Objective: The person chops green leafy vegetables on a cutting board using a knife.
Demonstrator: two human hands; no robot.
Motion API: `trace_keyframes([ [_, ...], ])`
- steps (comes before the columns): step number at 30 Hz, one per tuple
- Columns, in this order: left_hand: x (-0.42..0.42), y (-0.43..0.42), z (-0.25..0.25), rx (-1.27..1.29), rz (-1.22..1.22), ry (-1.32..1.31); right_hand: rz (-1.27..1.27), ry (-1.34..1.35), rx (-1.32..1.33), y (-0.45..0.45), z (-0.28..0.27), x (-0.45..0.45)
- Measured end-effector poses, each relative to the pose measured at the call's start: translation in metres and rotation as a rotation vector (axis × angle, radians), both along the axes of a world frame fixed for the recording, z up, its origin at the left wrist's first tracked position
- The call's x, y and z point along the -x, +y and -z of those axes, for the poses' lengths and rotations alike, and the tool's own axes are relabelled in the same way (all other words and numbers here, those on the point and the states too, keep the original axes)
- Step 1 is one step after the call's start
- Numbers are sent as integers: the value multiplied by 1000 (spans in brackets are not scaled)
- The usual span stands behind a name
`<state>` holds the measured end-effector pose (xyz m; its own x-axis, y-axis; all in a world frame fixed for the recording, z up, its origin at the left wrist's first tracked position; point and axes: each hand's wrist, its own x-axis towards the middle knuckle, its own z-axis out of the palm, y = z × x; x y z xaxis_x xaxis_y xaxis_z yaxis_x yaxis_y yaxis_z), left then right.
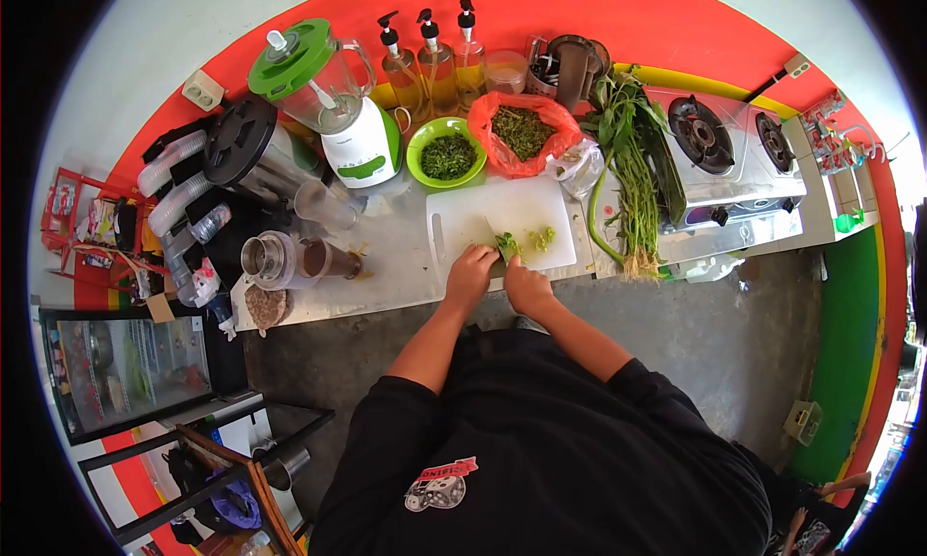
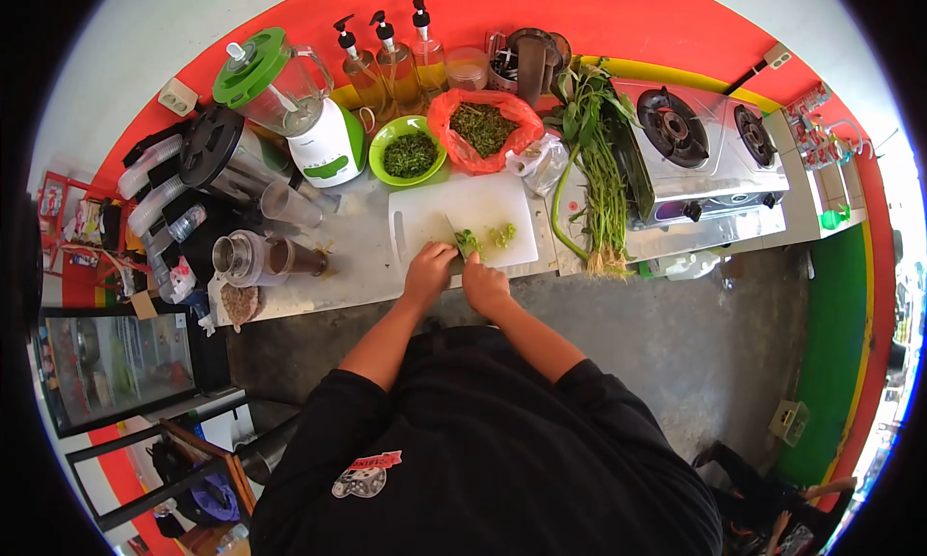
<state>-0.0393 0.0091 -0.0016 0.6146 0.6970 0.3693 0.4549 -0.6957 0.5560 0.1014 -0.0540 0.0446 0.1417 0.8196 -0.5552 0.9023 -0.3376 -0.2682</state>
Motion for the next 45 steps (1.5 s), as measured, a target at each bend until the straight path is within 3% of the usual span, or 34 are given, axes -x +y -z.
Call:
trace_keyframes([
  [4,-6,4,-1,128,-55,-93,-113,-57,27,3,-7,-3],
  [8,-11,5,-2,167,-98,-100,-50,-20,28,-12,-8,2],
  [25,-19,25,-22,429,-224,184,-48,-2,11,4,-7,2],
  [41,-18,26,-23,433,-268,201,-92,-45,61,4,-12,9],
  [45,-16,18,-27,292,-263,254,-31,-28,45,-6,-5,11],
])
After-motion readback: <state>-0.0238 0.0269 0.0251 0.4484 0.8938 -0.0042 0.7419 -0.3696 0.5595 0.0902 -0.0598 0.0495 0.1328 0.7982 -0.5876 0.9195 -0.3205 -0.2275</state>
